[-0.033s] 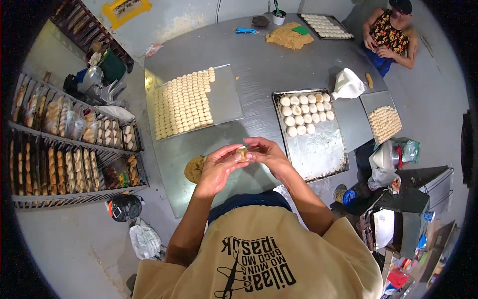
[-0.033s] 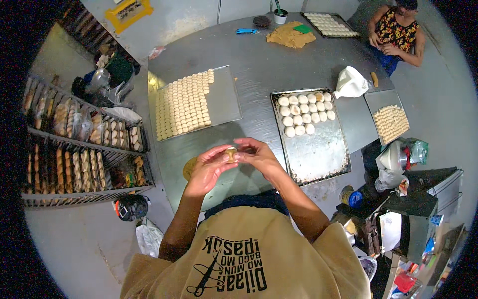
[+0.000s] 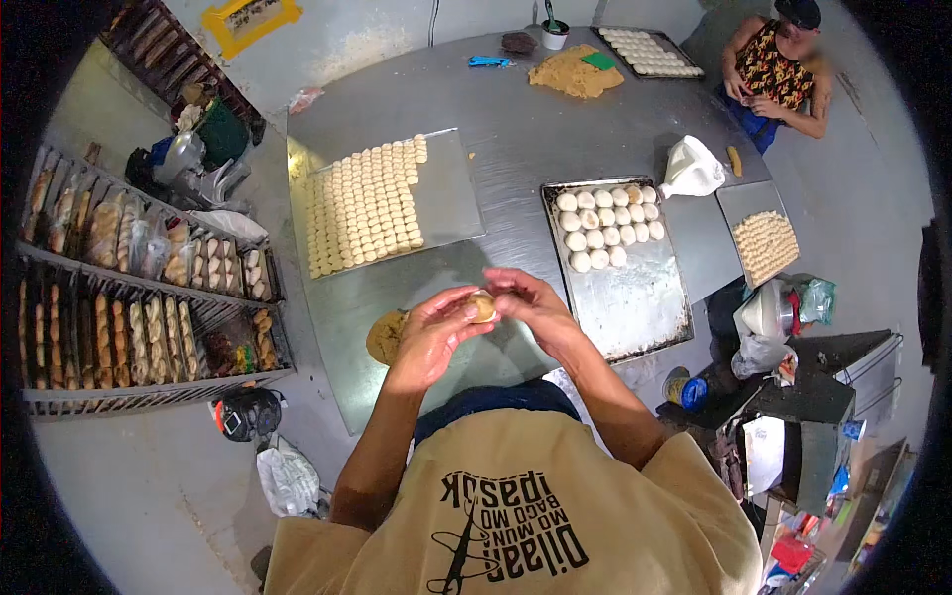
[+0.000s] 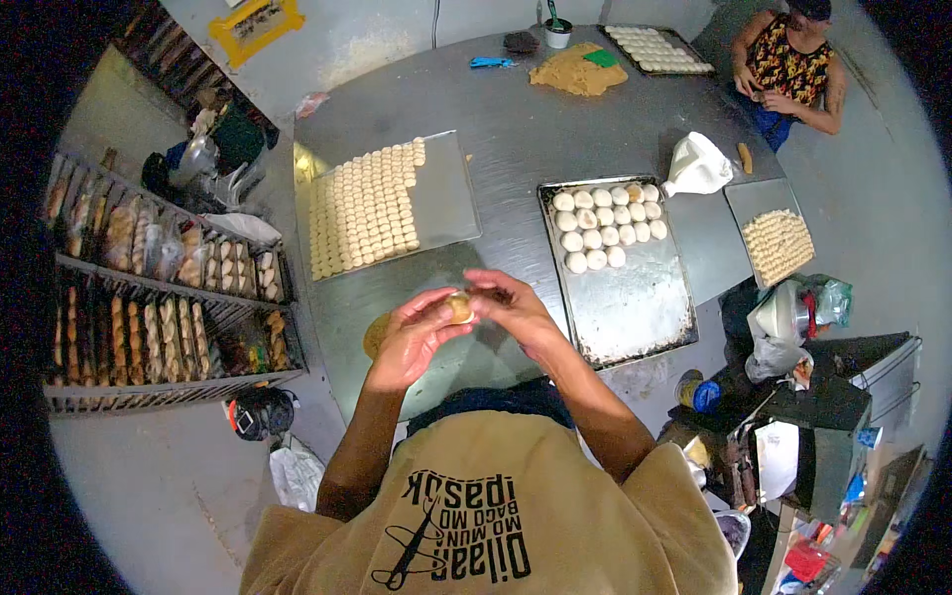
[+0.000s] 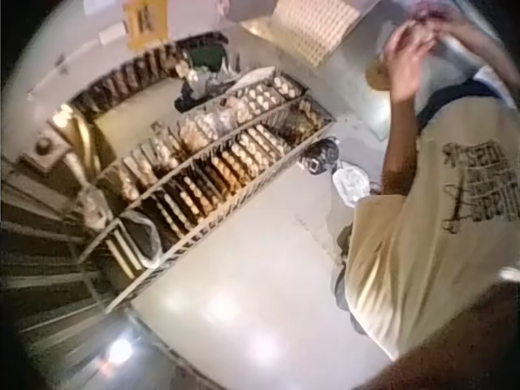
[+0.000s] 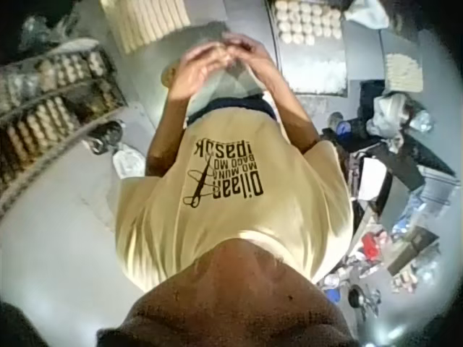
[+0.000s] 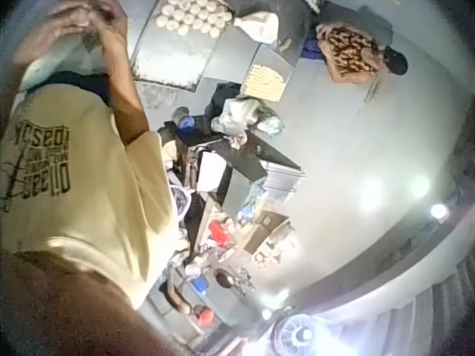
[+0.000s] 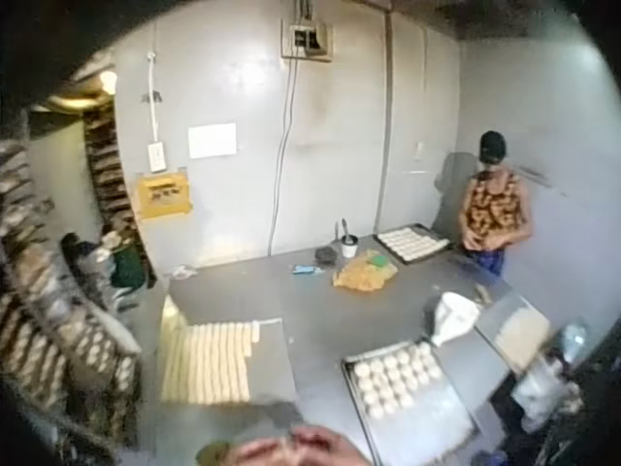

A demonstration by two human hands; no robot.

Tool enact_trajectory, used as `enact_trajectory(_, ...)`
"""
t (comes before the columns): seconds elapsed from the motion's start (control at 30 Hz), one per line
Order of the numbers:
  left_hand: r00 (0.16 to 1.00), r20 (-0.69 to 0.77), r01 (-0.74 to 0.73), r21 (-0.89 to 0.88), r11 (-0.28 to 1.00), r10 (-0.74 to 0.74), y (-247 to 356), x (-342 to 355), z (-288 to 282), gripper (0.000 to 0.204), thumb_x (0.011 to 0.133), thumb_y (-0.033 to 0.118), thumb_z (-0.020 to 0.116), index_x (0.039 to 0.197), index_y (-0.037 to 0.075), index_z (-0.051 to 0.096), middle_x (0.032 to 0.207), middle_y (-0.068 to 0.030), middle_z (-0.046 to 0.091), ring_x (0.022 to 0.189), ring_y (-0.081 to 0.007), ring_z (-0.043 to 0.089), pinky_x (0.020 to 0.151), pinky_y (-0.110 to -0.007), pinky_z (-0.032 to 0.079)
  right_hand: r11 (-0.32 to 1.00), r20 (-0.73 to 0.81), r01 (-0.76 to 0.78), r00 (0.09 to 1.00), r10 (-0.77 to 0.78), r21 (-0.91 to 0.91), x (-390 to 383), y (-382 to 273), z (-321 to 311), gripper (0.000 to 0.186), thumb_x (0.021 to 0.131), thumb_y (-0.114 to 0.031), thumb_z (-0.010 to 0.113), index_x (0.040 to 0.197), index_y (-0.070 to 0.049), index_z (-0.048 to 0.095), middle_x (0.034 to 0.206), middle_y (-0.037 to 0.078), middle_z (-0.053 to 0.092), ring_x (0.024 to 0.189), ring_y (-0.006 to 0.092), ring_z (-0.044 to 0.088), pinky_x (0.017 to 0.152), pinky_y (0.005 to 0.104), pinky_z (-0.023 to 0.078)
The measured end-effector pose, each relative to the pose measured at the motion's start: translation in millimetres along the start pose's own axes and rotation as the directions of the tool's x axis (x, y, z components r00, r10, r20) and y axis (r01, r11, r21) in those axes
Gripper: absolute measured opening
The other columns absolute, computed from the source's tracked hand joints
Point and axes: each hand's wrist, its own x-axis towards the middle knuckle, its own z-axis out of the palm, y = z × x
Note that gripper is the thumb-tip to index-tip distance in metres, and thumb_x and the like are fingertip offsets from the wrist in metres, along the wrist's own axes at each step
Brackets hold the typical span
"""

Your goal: The person fills flattened dough pieces with filling, pinches them closed into balls by hand, and arranges the dough balls onto a metal tray.

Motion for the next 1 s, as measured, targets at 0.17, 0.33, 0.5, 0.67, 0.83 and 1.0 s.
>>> enact_trajectory(0.17,0.992,-0.093,-0.101,-0.14,0.985,0.089,17,-15,-12,0.038,0.113,0.011,0.061,0.148,-0.005,0.061,0.135,-0.0183,0.072,0.123,-0.0345,0.074,0.106,-0.046,0.061,0.529,0.139,-0.064,0.985,-0.102,0.846,4,-47,25,0.11,0.1,-0.091,0.032,0.174,-0.009,0.031,0.174,0.033,0.035,0.164,0.0484,0.032,0.133,0.0668,0.027)
enact_trajectory(0.33,0.985,-0.135,-0.121,-0.103,0.987,0.107,10,-36,-51,0.037,0.113,0.011,0.062,0.145,-0.007,0.062,0.133,-0.0178,0.073,0.124,-0.0343,0.073,0.107,-0.046,0.06,0.535,0.218,-0.113,0.967,-0.136,0.837,11,-53,37,0.107,0.102,-0.088,0.034,0.174,-0.009,0.031,0.173,0.032,0.037,0.163,0.0469,0.034,0.132,0.0649,0.03)
enact_trajectory(0.5,0.987,-0.162,0.026,0.178,0.984,0.003,-37,-51,-71,0.029,0.106,0.014,0.075,0.128,-0.005,0.072,0.115,-0.0118,0.077,0.11,-0.0231,0.075,0.101,-0.042,0.061,0.834,0.07,-0.032,0.997,-0.009,0.55,17,-13,23,0.094,0.107,-0.076,0.048,0.167,-0.005,0.04,0.154,0.025,0.06,0.144,0.0402,0.059,0.119,0.0552,0.049)
enact_trajectory(0.67,0.925,-0.307,0.282,0.166,0.945,-0.222,-119,-37,-90,0.036,0.101,0.021,0.084,0.123,-0.007,0.074,0.108,-0.0088,0.075,0.095,-0.0193,0.076,0.089,-0.035,0.067,0.974,-0.114,-0.225,0.967,0.228,0.038,6,43,10,0.051,0.113,-0.031,0.067,0.154,-0.003,0.057,0.123,0.008,0.074,0.107,0.0187,0.073,0.093,0.0349,0.059)
enact_trajectory(0.83,0.987,-0.135,0.134,0.353,0.926,-0.091,-161,22,-105,0.028,0.101,0.019,0.082,0.118,-0.002,0.076,0.104,-0.0065,0.074,0.087,-0.0179,0.076,0.08,-0.033,0.068,0.963,-0.174,-0.223,0.965,0.196,-0.154,2,38,8,0.04,0.11,-0.023,0.072,0.146,-0.005,0.067,0.115,0.002,0.075,0.098,0.012,0.072,0.087,0.0295,0.058)
enact_trajectory(1.0,0.975,-0.161,0.221,0.615,0.756,-0.155,-155,62,-74,0.033,0.099,0.026,0.081,0.12,0.001,0.077,0.103,-0.0142,0.076,0.085,-0.0256,0.078,0.074,-0.038,0.065,0.975,-0.222,-0.156,0.968,0.118,-0.16,-5,25,-23,0.036,0.109,-0.025,0.075,0.137,-0.004,0.072,0.108,0.001,0.076,0.094,0.0116,0.07,0.086,0.03,0.057)
